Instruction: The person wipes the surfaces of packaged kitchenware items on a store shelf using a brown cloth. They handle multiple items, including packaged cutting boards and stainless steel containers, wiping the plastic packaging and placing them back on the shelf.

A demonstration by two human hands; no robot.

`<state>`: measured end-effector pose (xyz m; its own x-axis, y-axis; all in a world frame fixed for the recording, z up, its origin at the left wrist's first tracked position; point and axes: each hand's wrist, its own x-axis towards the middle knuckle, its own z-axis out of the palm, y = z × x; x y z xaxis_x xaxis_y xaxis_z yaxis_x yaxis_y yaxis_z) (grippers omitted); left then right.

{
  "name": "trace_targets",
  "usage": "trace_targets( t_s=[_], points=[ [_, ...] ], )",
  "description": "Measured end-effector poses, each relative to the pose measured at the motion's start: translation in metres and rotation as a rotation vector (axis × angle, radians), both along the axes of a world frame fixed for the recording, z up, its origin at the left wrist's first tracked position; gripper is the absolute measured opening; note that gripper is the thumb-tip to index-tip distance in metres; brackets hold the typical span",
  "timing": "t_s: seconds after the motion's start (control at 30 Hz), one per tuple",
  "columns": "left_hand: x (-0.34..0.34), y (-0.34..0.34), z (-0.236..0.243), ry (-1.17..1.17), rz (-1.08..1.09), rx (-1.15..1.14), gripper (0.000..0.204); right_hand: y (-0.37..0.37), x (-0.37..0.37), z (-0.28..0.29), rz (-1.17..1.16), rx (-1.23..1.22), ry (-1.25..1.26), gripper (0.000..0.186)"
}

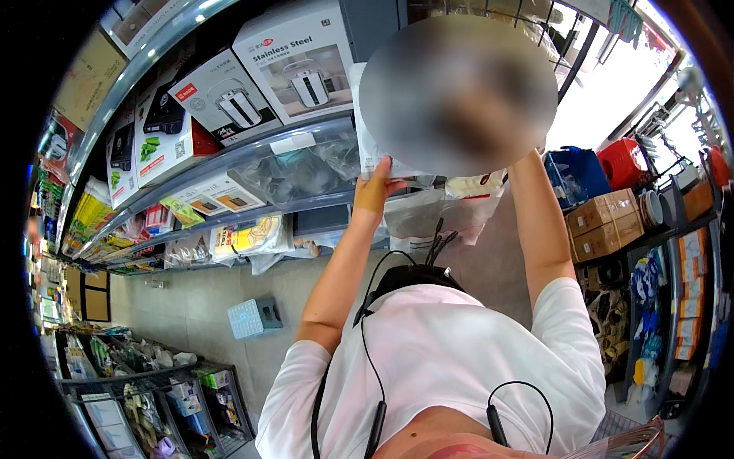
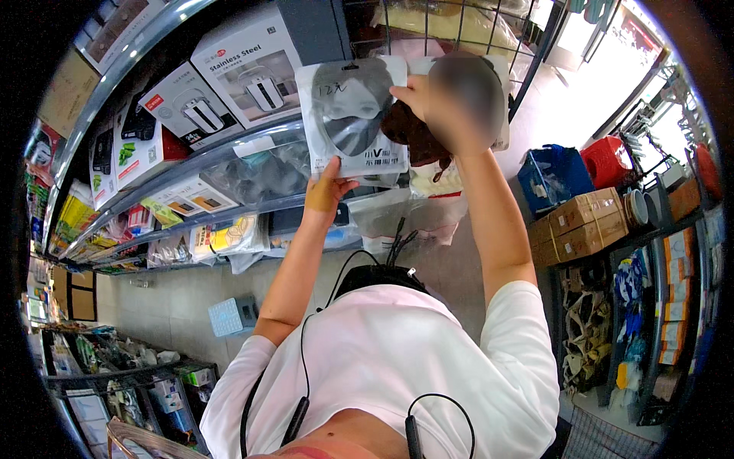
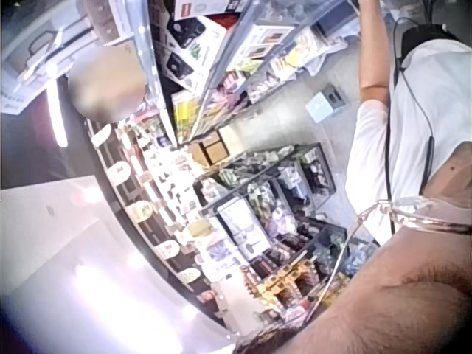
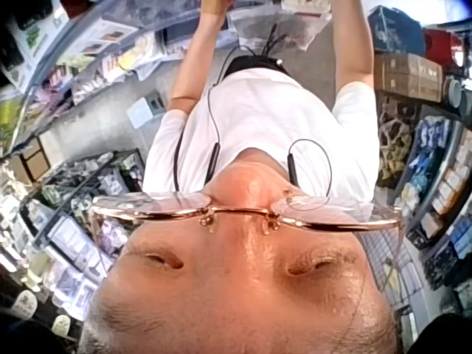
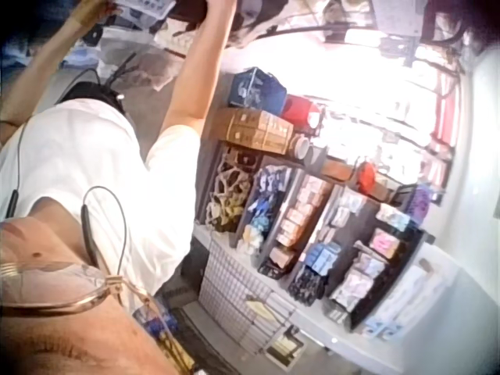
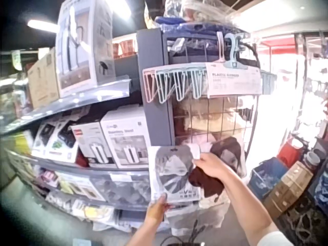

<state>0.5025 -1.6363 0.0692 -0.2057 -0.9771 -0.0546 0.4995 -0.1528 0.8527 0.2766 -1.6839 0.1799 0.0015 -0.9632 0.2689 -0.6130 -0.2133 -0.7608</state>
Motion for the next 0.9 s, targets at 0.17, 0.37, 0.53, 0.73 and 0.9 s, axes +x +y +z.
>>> trace_targets(
  t_s=[0.17,0.37,0.53,0.73,0.9],
  points=[
    [0.010,-0.019,-0.035,0.039,-0.050,-0.102,0.040,0.044,0.001,-0.012,-0.046,-0.418,0.180,0.025],
    [0.027,-0.021,-0.098,-0.528,0.161,-0.244,0.048,0.098,-0.032,-0.088,0.081,0.302,-0.234,0.030],
    [0.012,-0.057,-0.144,-0.617,0.193,-0.394,0.054,0.052,-0.014,-0.187,0.093,0.366,-0.167,0.048],
    [0.012,-0.052,-0.136,-0.609,0.171,-0.214,0.035,0.027,0.009,-0.211,0.042,0.267,-0.215,0.049],
    [0.034,-0.032,-0.119,-0.508,-0.005,-0.054,0.024,0.027,0.003,-0.197,0.023,0.310,-0.206,0.036]
  ],
)
